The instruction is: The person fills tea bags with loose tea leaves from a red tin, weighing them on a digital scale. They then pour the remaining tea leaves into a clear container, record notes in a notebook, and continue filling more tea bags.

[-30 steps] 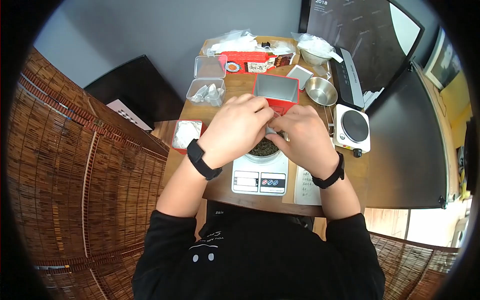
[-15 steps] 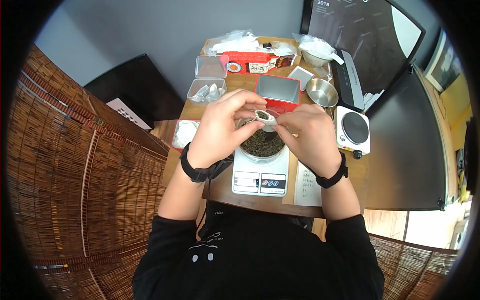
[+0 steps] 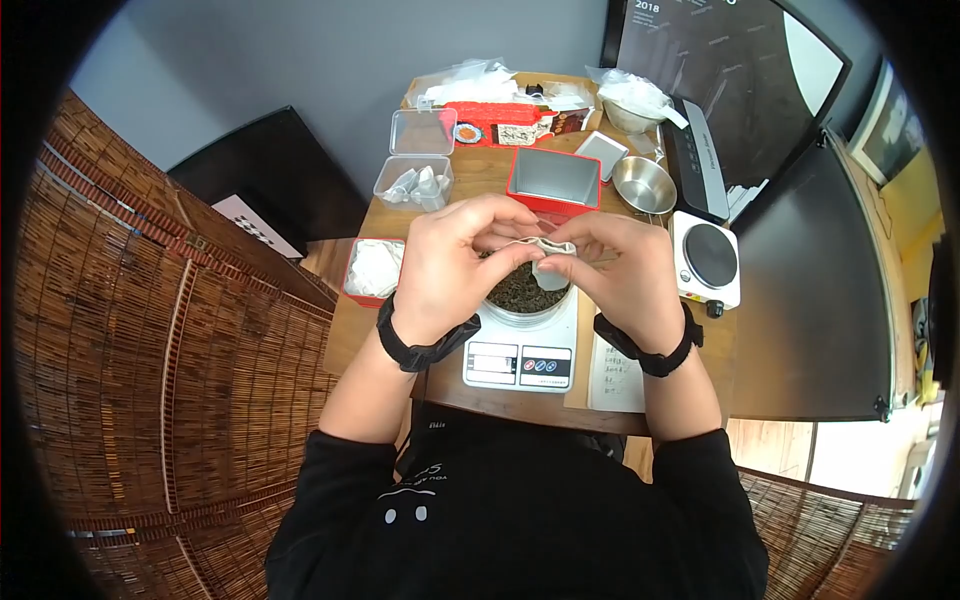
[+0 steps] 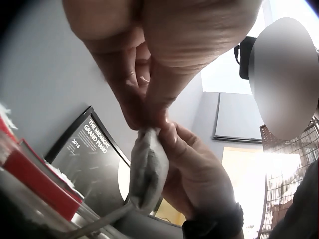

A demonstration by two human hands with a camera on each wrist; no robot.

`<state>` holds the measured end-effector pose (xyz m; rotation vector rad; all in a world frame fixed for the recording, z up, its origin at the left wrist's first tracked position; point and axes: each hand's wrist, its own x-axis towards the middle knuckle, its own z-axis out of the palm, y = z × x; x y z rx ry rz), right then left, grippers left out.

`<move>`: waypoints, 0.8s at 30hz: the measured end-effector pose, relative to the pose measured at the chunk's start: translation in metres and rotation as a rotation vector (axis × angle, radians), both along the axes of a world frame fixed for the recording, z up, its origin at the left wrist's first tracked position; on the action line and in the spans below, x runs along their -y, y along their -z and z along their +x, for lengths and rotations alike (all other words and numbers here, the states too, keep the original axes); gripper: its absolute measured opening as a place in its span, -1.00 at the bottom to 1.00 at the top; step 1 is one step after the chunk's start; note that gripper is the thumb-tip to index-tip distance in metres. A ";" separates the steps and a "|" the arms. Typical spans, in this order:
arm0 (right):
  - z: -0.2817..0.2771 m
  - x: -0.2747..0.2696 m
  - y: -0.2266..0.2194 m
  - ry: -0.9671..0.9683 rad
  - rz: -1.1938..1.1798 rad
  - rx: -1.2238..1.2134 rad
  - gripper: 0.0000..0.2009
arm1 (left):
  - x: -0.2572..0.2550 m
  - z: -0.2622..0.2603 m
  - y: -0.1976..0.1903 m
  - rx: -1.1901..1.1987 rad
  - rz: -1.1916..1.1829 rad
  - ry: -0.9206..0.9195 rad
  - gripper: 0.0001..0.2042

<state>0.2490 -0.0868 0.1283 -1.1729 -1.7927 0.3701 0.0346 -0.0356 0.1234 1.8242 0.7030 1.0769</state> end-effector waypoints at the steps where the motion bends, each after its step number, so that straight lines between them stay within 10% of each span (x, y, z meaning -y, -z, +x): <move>1: 0.001 0.000 0.000 0.008 -0.005 0.014 -0.73 | 0.000 -0.001 0.001 0.017 -0.002 -0.012 -0.76; 11: -0.001 0.001 -0.004 0.071 0.041 0.066 -0.78 | 0.006 -0.002 -0.017 -0.180 0.325 -0.139 -0.96; 24: -0.006 0.000 -0.005 -0.023 -0.047 0.061 -0.76 | 0.004 -0.004 -0.006 -0.105 0.063 0.024 -0.95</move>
